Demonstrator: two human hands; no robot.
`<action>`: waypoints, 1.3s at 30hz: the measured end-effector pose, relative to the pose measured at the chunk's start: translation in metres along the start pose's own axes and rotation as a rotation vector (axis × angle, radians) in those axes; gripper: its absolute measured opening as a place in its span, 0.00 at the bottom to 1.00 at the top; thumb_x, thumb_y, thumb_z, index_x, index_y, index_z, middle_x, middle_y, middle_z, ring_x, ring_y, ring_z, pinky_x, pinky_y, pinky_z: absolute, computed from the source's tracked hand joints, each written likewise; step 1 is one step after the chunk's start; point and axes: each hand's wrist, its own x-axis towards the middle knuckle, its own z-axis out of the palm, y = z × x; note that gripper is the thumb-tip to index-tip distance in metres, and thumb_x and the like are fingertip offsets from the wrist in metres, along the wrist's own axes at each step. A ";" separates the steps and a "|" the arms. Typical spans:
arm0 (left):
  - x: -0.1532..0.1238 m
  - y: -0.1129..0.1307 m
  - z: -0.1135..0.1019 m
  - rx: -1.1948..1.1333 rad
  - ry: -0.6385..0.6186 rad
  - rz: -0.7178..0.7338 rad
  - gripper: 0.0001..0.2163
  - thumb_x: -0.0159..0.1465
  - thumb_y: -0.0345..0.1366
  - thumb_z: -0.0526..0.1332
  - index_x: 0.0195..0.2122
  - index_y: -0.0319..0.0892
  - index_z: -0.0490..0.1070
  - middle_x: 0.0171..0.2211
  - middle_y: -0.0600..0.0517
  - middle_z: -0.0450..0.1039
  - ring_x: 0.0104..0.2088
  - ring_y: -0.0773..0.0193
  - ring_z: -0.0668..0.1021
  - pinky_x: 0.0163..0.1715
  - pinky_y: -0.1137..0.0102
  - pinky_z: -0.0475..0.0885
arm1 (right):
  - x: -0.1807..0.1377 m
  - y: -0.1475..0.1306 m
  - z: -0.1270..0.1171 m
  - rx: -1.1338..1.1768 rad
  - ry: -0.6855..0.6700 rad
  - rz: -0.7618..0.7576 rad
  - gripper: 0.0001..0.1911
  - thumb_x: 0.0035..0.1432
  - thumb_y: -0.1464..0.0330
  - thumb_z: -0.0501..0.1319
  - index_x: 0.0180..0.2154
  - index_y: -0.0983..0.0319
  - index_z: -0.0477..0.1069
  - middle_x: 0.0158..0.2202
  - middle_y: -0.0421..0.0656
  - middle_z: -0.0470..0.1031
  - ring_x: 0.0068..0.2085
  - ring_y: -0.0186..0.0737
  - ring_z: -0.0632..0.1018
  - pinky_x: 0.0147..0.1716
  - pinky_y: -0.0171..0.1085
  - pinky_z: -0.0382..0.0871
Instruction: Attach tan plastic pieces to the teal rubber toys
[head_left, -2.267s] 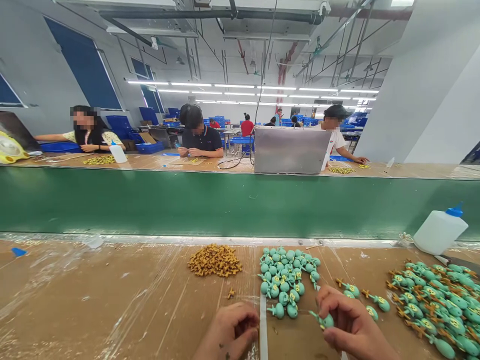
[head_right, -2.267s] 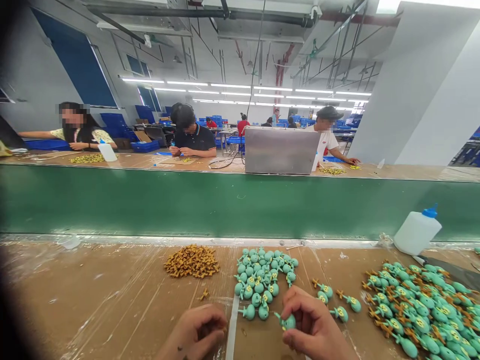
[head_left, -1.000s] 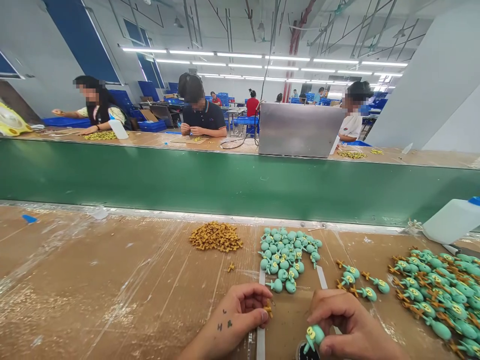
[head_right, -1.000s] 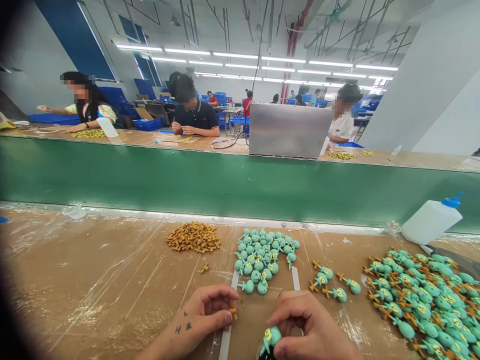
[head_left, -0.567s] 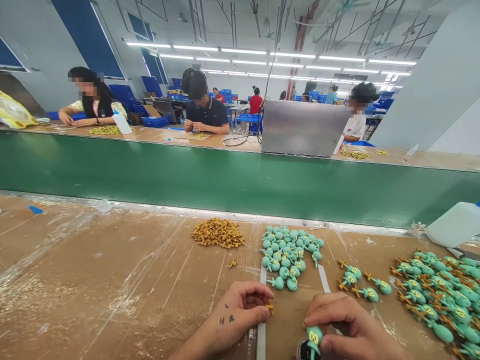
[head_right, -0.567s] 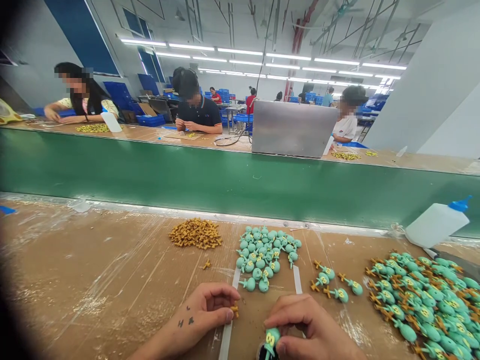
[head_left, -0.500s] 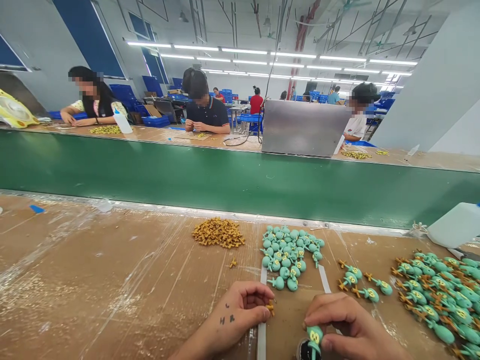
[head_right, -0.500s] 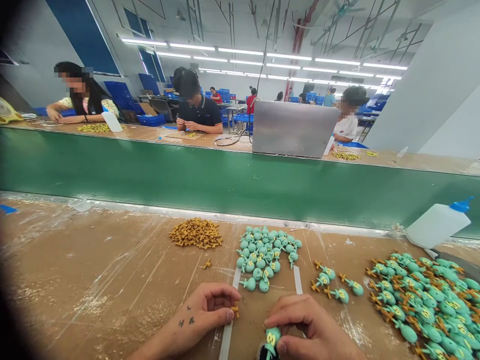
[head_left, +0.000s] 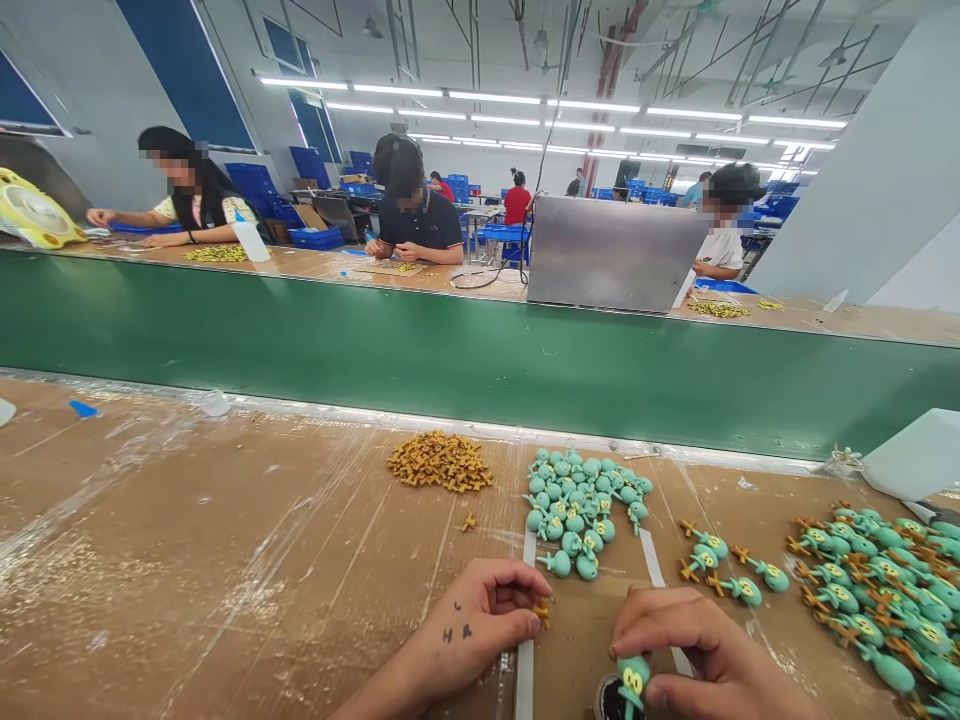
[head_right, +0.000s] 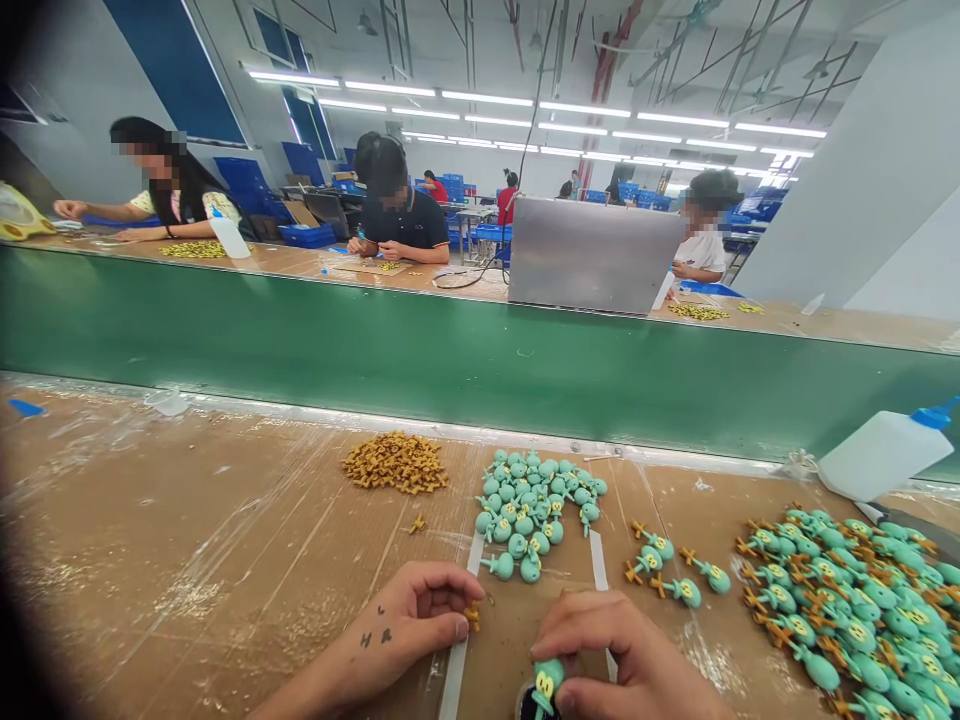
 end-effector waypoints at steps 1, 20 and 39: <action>0.000 -0.001 -0.001 0.000 -0.004 0.006 0.15 0.45 0.36 0.73 0.35 0.39 0.79 0.33 0.52 0.76 0.35 0.64 0.73 0.38 0.70 0.65 | 0.001 0.000 0.000 0.008 -0.010 -0.005 0.13 0.67 0.56 0.68 0.52 0.43 0.77 0.44 0.41 0.82 0.45 0.43 0.82 0.46 0.39 0.77; -0.006 0.003 0.007 0.001 -0.018 -0.022 0.13 0.45 0.38 0.73 0.29 0.38 0.75 0.27 0.54 0.73 0.29 0.67 0.71 0.32 0.72 0.62 | 0.011 -0.010 0.007 0.049 -0.059 0.073 0.11 0.64 0.51 0.69 0.45 0.46 0.82 0.39 0.43 0.79 0.39 0.42 0.81 0.41 0.38 0.74; -0.005 -0.014 0.018 -0.165 -0.103 -0.013 0.22 0.50 0.51 0.76 0.31 0.37 0.72 0.24 0.52 0.77 0.23 0.69 0.76 0.25 0.75 0.71 | 0.019 0.001 0.032 -0.141 0.206 -0.144 0.08 0.68 0.57 0.66 0.45 0.51 0.78 0.40 0.43 0.81 0.41 0.39 0.83 0.43 0.31 0.79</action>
